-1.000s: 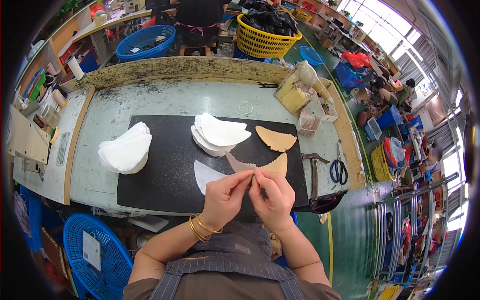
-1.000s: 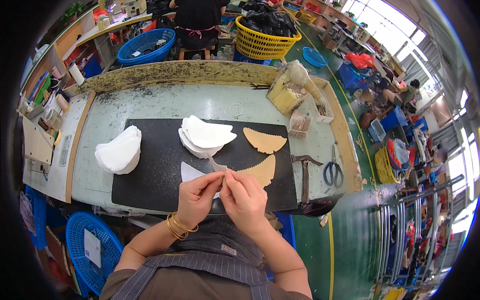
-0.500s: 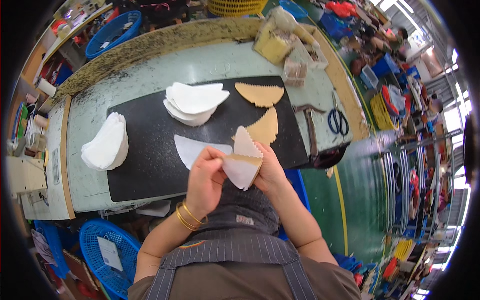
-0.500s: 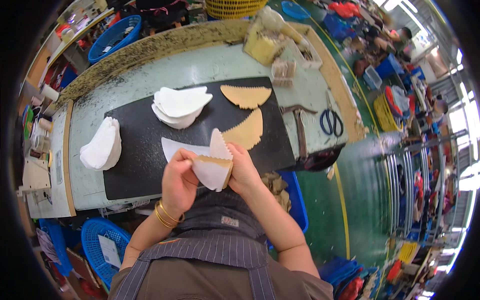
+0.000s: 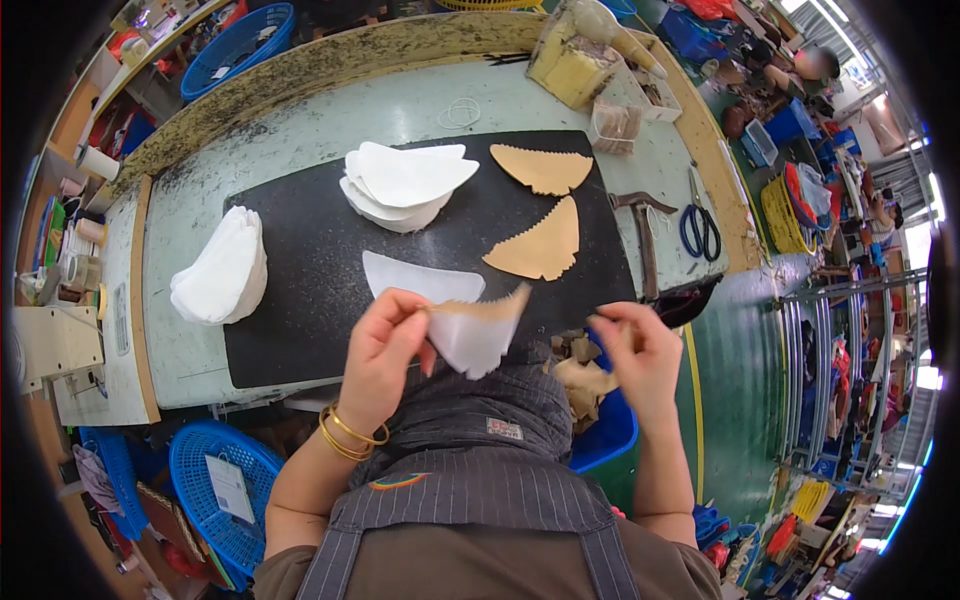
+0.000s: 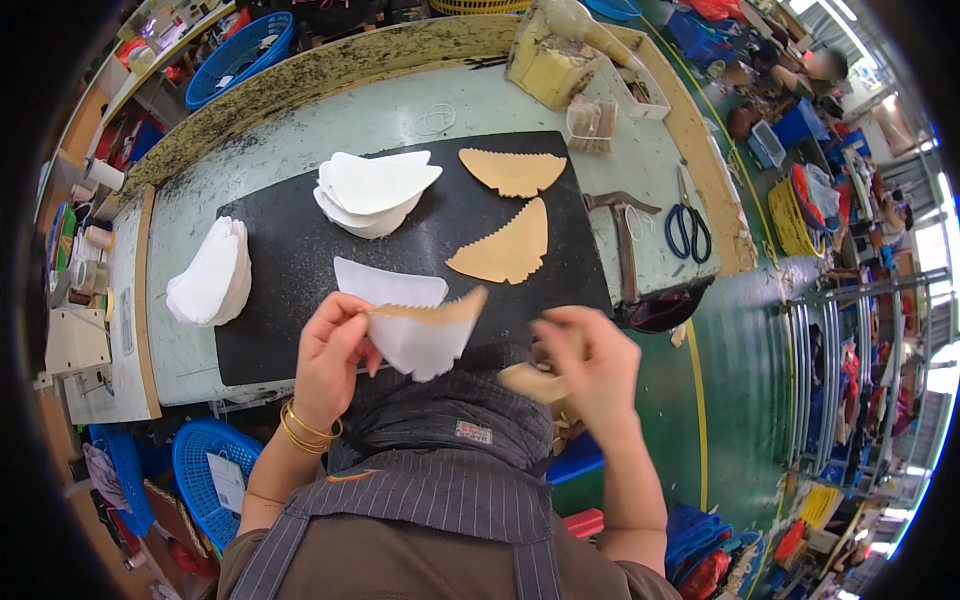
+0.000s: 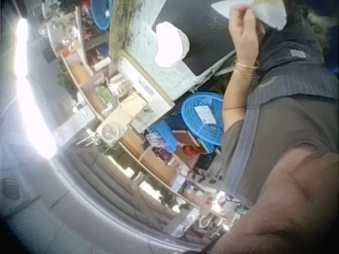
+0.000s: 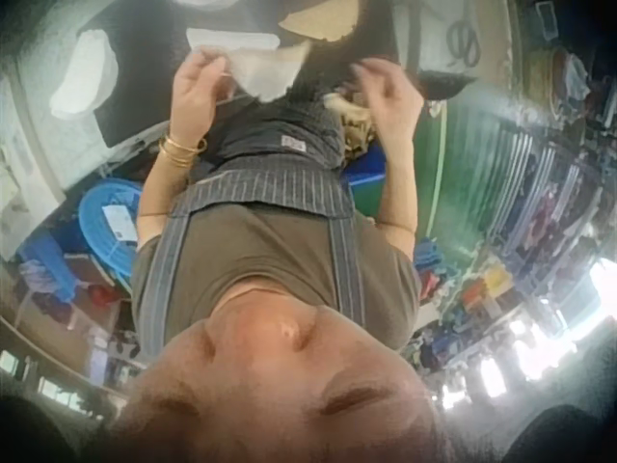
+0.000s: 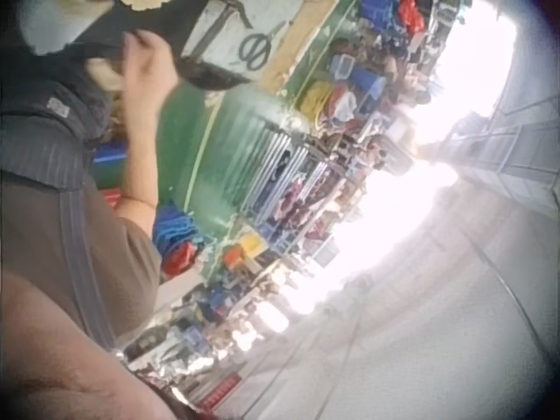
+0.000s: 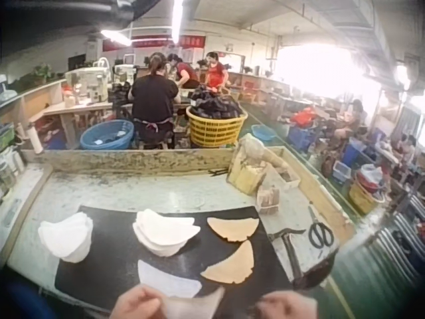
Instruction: The worker is sorting and stacking white and tan shoe components on a workstation.
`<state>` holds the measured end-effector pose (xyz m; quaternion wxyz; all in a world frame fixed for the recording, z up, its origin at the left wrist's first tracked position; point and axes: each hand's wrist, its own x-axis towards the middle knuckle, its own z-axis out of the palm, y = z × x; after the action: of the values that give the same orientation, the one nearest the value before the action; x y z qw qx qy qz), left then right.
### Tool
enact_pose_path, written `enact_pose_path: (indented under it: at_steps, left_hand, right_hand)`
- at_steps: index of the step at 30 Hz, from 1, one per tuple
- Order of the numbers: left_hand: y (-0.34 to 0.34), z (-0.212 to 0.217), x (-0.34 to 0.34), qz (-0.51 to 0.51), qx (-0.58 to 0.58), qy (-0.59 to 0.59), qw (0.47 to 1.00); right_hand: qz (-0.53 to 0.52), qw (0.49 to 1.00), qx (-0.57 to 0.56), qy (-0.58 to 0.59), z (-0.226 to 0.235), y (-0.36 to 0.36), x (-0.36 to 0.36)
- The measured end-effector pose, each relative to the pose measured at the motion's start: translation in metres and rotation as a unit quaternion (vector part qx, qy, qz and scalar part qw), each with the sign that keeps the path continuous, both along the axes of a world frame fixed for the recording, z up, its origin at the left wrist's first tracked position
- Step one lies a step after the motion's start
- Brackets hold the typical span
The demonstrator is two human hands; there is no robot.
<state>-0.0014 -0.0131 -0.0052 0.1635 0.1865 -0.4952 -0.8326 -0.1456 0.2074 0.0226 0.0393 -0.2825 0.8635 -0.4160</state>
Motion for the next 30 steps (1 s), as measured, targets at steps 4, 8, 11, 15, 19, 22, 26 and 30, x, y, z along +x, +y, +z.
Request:
enact_pose_path:
  at_steps: [4, 8, 11, 15, 19, 22, 26, 30]
  left_hand:
    - [0.014, 0.011, -0.002, -0.037, -0.195, -0.036, 0.979]
    - [0.020, 0.020, -0.008, -0.037, -0.354, -0.028, 0.934]
    - [0.022, 0.020, -0.012, -0.043, -0.430, -0.028, 0.901]
    - [0.026, 0.018, -0.015, -0.043, -0.453, -0.019, 0.890]
    - [0.032, 0.016, -0.016, -0.062, -0.438, -0.007, 0.897]
    - [0.035, 0.004, -0.018, -0.088, -0.162, 0.002, 0.983]
    - [0.017, -0.009, -0.021, 0.015, 0.105, -0.024, 0.994]
    - [-0.020, -0.015, 0.000, 0.030, 0.217, 0.005, 0.976]
  right_hand:
    - [0.203, 0.963, -0.099, 0.146, 0.011, -0.060, 0.024]
    - [0.241, 0.949, -0.113, 0.166, -0.003, -0.069, 0.019]
    - [0.248, 0.948, -0.114, 0.164, 0.001, -0.069, 0.020]
    - [0.207, 0.961, -0.079, 0.165, -0.001, -0.066, 0.029]
    - [0.101, 0.970, -0.184, -0.120, -0.016, -0.056, 0.020]
    - [0.009, 0.747, -0.366, -0.556, -0.026, -0.035, -0.003]
    - [0.001, 0.671, -0.312, -0.673, -0.025, -0.011, -0.005]
    - [0.035, 0.720, -0.252, -0.646, 0.002, 0.031, 0.006]
